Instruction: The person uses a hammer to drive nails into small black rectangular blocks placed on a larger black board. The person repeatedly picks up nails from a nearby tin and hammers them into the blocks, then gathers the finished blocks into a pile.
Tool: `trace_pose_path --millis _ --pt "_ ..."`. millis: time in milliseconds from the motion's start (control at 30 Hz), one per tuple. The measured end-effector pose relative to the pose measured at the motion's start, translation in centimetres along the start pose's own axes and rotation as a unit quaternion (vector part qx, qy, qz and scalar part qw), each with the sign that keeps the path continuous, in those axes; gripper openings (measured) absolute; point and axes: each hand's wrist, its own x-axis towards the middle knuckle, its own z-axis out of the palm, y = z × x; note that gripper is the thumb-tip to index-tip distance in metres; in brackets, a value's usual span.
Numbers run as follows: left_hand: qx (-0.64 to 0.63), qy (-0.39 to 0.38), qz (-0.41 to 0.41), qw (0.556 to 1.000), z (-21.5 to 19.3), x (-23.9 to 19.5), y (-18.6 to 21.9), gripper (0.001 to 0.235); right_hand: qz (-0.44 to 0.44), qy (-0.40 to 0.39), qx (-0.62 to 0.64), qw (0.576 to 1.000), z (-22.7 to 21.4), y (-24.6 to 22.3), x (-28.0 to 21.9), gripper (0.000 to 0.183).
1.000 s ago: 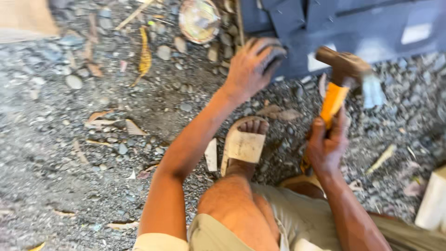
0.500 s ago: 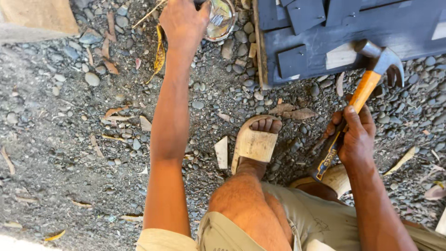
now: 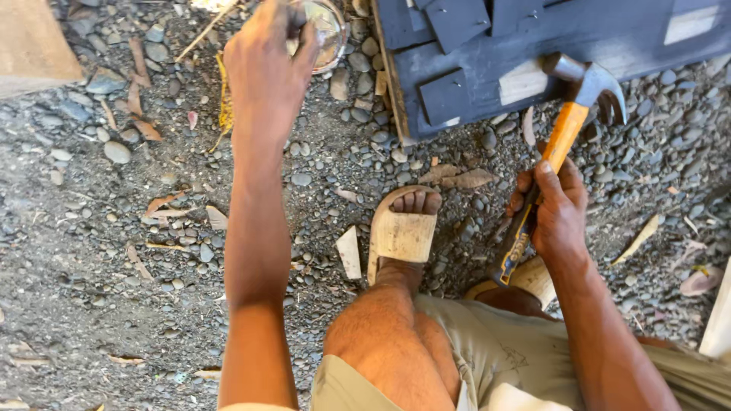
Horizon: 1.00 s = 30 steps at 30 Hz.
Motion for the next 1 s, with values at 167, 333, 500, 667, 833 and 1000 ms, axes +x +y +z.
trace_pose_path --millis 167,333,500,667,833,1000 --pt "-0.352 -0.084 -0.156 0.919 1.2 -4.9 5.7 0.011 -0.012 -0.006 0.015 1.000 -0.1 0.6 0.5 0.028" --pt "-0.431 -0.192 -0.144 0.870 4.9 -7.6 9.5 0.026 -0.020 -0.019 0.026 0.999 -0.3 0.8 0.4 0.029" --pt "-0.532 -0.189 -0.174 0.807 7.0 -8.5 9.1 0.018 -0.027 -0.019 0.021 0.999 -0.7 0.7 0.1 0.031" --pt "-0.616 -0.141 -0.203 0.748 7.8 -8.4 7.7 0.012 -0.027 -0.034 0.030 0.999 -0.4 0.6 0.1 0.031" --pt "-0.679 -0.135 -0.263 0.672 8.3 -8.6 7.2 0.018 -0.025 -0.034 0.025 0.999 -0.5 0.5 0.0 0.033" --pt "-0.660 -0.116 -0.273 0.690 8.4 -8.9 7.9 0.020 -0.019 -0.030 0.024 0.999 -0.3 0.4 -0.2 0.032"
